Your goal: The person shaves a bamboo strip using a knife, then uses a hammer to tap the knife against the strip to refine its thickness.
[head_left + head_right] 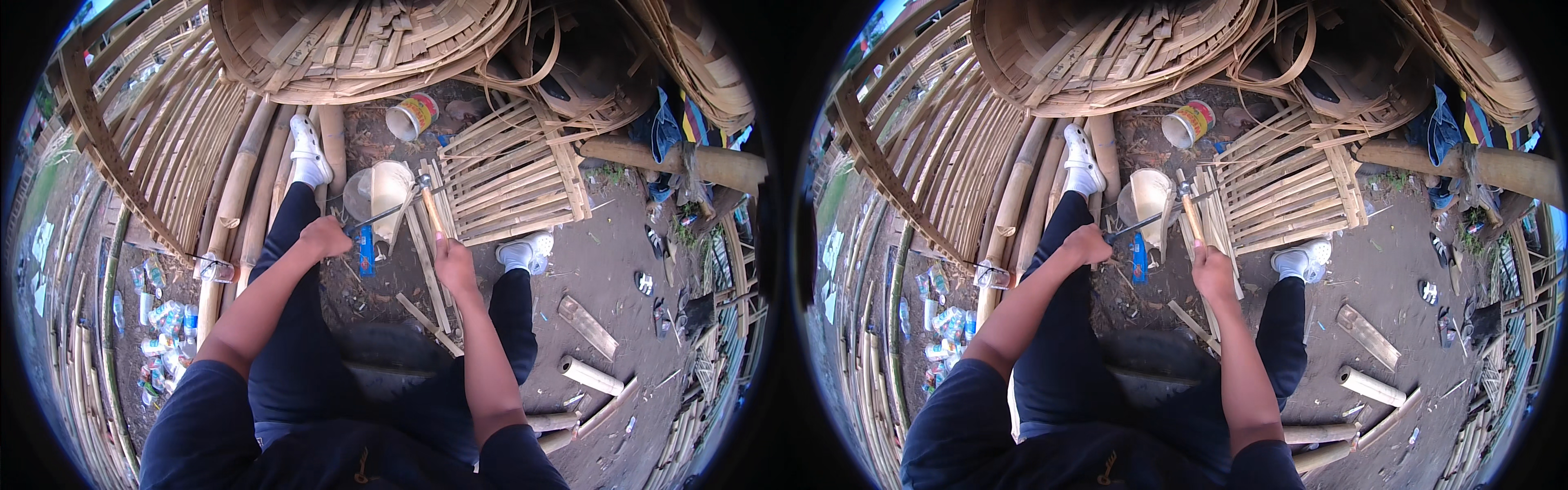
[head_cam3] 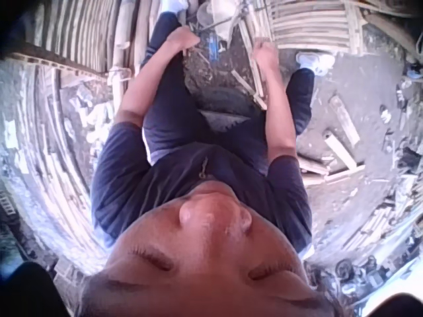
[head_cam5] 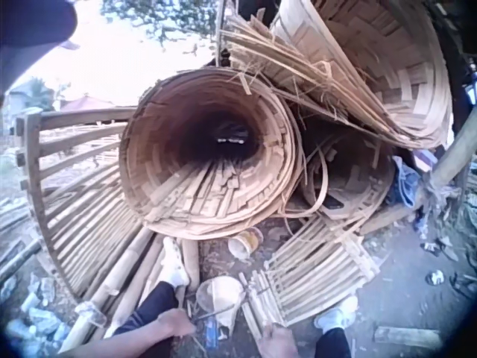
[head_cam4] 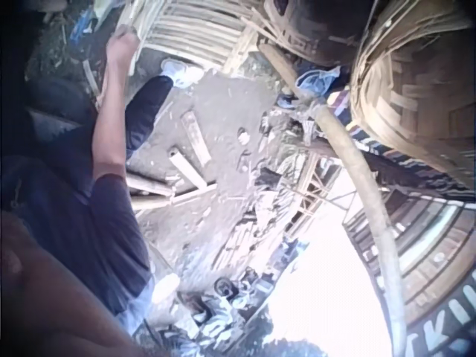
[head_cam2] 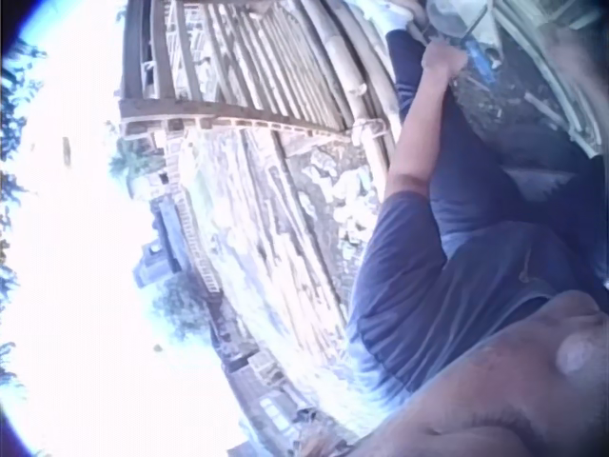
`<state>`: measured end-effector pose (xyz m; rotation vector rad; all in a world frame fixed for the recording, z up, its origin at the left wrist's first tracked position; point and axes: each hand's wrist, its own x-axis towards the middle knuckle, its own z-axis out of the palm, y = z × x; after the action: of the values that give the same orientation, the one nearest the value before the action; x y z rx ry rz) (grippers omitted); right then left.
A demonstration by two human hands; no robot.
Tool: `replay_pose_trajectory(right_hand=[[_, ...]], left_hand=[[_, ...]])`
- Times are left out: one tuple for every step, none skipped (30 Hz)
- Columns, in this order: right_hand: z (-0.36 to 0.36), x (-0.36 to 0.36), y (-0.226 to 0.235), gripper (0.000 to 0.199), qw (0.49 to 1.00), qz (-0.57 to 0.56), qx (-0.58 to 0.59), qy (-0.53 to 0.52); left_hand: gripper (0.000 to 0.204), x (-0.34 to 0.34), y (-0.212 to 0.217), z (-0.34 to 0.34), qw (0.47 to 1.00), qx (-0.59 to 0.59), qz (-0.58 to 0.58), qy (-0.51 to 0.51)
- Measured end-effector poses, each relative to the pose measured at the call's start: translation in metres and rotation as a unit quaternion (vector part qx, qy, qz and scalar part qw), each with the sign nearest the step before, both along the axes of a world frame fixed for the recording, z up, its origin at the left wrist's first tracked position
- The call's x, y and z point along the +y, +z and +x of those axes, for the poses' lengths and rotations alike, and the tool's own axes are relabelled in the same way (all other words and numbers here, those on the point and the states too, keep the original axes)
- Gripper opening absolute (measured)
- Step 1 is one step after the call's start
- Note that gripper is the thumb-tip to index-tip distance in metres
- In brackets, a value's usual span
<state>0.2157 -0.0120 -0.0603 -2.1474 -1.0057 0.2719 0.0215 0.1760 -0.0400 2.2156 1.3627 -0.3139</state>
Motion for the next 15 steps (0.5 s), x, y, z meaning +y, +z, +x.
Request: replay_pose_trajectory(right_hand=[[-0.001,0.003,0.008,0.047,1.0,0.014,-0.014,-0.002],[-0.002,0.004,0.016,0.046,0.999,0.049,-0.012,-0.01],[-0.008,0.004,0.04,0.046,0.996,0.083,-0.008,-0.015],[-0.015,0.004,0.062,0.046,0.993,0.116,-0.003,-0.02],[-0.018,0.002,0.077,0.045,0.985,0.17,-0.022,-0.022],[-0.017,0.002,0.076,0.043,0.984,0.175,-0.021,-0.025],[-0.016,0.002,0.071,0.041,0.983,0.181,-0.02,-0.027],[-0.017,0.003,0.064,0.039,0.982,0.187,-0.019,-0.028],[-0.016,0.002,0.04,0.04,0.99,0.138,-0.01,-0.026],[-0.008,-0.001,0.006,0.04,0.994,0.104,-0.036,-0.022],[0.004,-0.009,-0.033,0.041,0.995,0.068,-0.064,-0.021],[0.001,-0.004,-0.033,0.041,0.995,0.039,-0.086,-0.009],[0.004,-0.004,-0.031,0.044,0.996,0.038,-0.075,-0.016],[0.012,-0.004,-0.027,0.044,0.997,0.057,-0.054,-0.021],[0.005,-0.001,0.001,0.044,0.997,0.069,-0.025,-0.019]], left_hand=[[0.043,0.0,0.004,0.0,1.0,-0.004,-0.001,0.003],[0.043,0.002,0.007,0.001,1.0,-0.003,0.002,0.0],[0.044,0.005,0.008,-0.001,1.0,-0.001,0.002,-0.001],[0.044,0.007,0.008,-0.003,1.0,0.002,0.002,-0.002],[0.044,0.008,0.006,-0.002,1.0,0.01,0.001,-0.013],[0.044,0.012,0.006,-0.001,1.0,0.02,0.004,-0.024],[0.044,0.013,0.005,-0.002,0.999,0.029,0.006,-0.034],[0.043,0.013,0.004,-0.003,0.999,0.023,0.011,-0.024],[0.041,0.009,0.004,0.0,1.0,0.017,0.015,-0.022],[0.039,0.006,0.007,0.006,1.0,0.006,0.022,-0.021],[0.039,0.001,0.007,0.012,0.999,-0.002,0.023,-0.03],[0.039,0.001,0.009,0.008,0.999,-0.004,0.031,-0.026],[0.039,0.003,0.011,0.007,0.999,-0.007,0.037,-0.025],[0.042,0.007,0.014,0.006,0.999,0.003,0.029,-0.032],[0.046,0.009,0.015,-0.002,0.999,0.021,0.014,-0.033]])
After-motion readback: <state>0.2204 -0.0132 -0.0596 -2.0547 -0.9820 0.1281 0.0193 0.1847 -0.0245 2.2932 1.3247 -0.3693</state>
